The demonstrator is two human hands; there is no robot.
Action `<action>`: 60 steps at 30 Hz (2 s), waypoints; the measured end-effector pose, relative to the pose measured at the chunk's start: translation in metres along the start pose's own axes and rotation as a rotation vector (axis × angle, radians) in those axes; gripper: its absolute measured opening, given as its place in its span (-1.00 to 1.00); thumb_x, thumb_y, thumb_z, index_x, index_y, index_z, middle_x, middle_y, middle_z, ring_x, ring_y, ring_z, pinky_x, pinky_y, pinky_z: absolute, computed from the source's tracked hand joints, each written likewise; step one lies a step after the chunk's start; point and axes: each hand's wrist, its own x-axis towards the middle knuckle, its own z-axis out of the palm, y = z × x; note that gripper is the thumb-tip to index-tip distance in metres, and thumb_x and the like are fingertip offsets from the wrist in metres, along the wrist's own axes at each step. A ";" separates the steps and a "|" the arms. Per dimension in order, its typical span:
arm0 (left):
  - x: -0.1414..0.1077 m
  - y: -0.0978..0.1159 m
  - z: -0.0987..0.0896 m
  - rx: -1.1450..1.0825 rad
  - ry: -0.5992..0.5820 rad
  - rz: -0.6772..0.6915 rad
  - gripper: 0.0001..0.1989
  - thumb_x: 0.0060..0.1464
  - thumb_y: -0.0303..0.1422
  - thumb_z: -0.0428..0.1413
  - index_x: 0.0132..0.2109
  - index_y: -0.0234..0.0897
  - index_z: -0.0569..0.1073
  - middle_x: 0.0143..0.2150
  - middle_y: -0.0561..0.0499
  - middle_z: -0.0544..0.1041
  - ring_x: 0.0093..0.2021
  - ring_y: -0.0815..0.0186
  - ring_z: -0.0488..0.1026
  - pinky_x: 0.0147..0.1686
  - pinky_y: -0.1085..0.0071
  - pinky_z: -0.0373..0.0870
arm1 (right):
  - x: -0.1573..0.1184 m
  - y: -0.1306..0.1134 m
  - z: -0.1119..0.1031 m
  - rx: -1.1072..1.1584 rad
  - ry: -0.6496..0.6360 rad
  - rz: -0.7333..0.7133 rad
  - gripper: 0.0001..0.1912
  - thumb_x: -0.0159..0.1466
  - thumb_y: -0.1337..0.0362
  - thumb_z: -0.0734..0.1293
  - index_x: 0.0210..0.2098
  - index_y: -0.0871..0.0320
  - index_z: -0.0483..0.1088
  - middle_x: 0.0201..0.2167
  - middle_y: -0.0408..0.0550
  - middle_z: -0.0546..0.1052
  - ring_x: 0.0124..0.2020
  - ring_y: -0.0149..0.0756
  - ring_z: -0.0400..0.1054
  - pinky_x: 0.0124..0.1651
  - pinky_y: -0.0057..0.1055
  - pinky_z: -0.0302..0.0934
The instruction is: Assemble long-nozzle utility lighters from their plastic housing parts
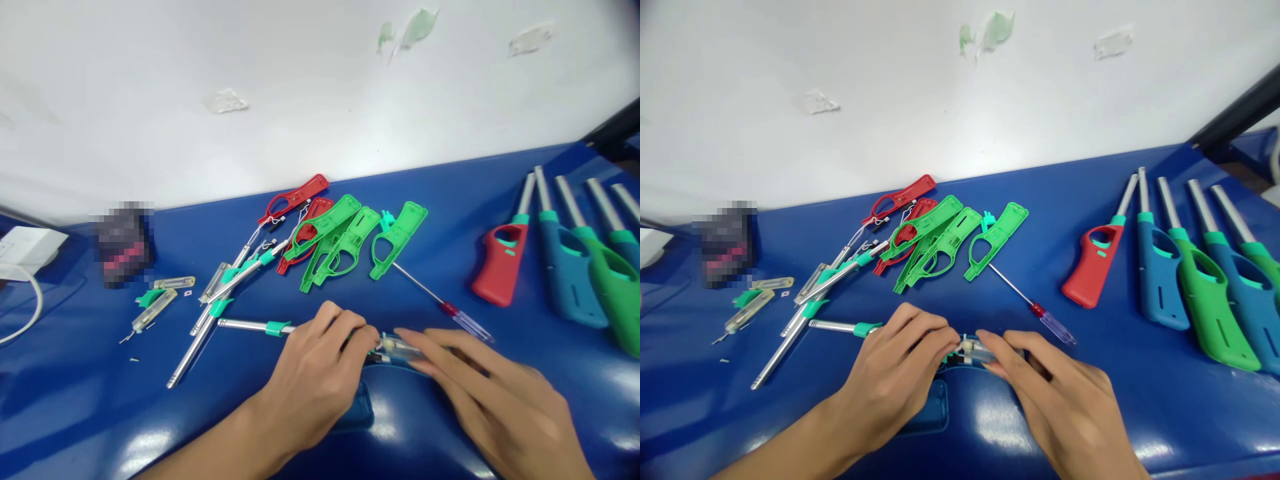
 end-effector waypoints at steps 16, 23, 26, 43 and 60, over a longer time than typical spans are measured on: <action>0.006 -0.004 -0.012 -0.130 0.019 -0.072 -0.75 0.31 -0.67 0.11 0.07 -0.41 0.53 -0.09 -0.13 0.58 -0.10 0.18 0.39 -0.10 0.17 0.49 | -0.007 0.003 0.004 0.038 -0.045 0.108 -0.74 0.57 0.30 0.21 0.16 0.05 0.45 -0.03 -0.14 0.50 -0.08 -0.55 0.52 -0.01 -0.64 0.32; 0.005 -0.003 -0.015 -0.150 -0.082 -0.060 -0.83 0.39 -0.40 0.16 0.06 -0.36 0.51 -0.08 -0.11 0.58 -0.04 0.12 0.41 -0.03 0.08 0.50 | -0.008 0.004 0.006 0.029 -0.044 0.129 -0.74 0.55 0.28 0.24 0.17 0.01 0.45 -0.03 -0.08 0.44 -0.21 -0.52 0.53 -0.28 -0.61 0.35; 0.004 -0.003 -0.016 -0.108 -0.101 -0.047 -0.78 0.38 -0.33 0.20 0.08 -0.34 0.50 -0.05 -0.12 0.58 -0.02 0.07 0.42 -0.05 0.06 0.49 | -0.009 0.004 0.005 0.026 -0.050 0.122 -0.72 0.53 0.31 0.26 0.17 -0.02 0.46 -0.04 -0.07 0.44 -0.24 -0.51 0.53 -0.32 -0.61 0.35; 0.004 -0.005 -0.015 -0.051 -0.094 -0.006 -0.82 0.44 -0.42 0.11 0.08 -0.29 0.55 0.01 -0.11 0.61 -0.01 0.13 0.51 -0.08 0.18 0.44 | -0.005 0.005 0.004 0.020 -0.064 0.150 -0.71 0.54 0.30 0.24 0.18 -0.04 0.47 -0.07 -0.06 0.42 -0.24 -0.52 0.51 -0.39 -0.64 0.32; 0.004 -0.006 -0.013 -0.014 -0.044 0.051 -0.83 0.38 -0.49 0.15 0.06 -0.36 0.57 -0.02 -0.17 0.62 -0.04 0.11 0.53 -0.11 0.17 0.48 | -0.004 0.004 0.008 0.037 -0.067 0.195 -0.70 0.52 0.28 0.28 0.17 -0.10 0.50 -0.09 -0.09 0.38 -0.35 -0.55 0.42 -0.42 -0.61 0.28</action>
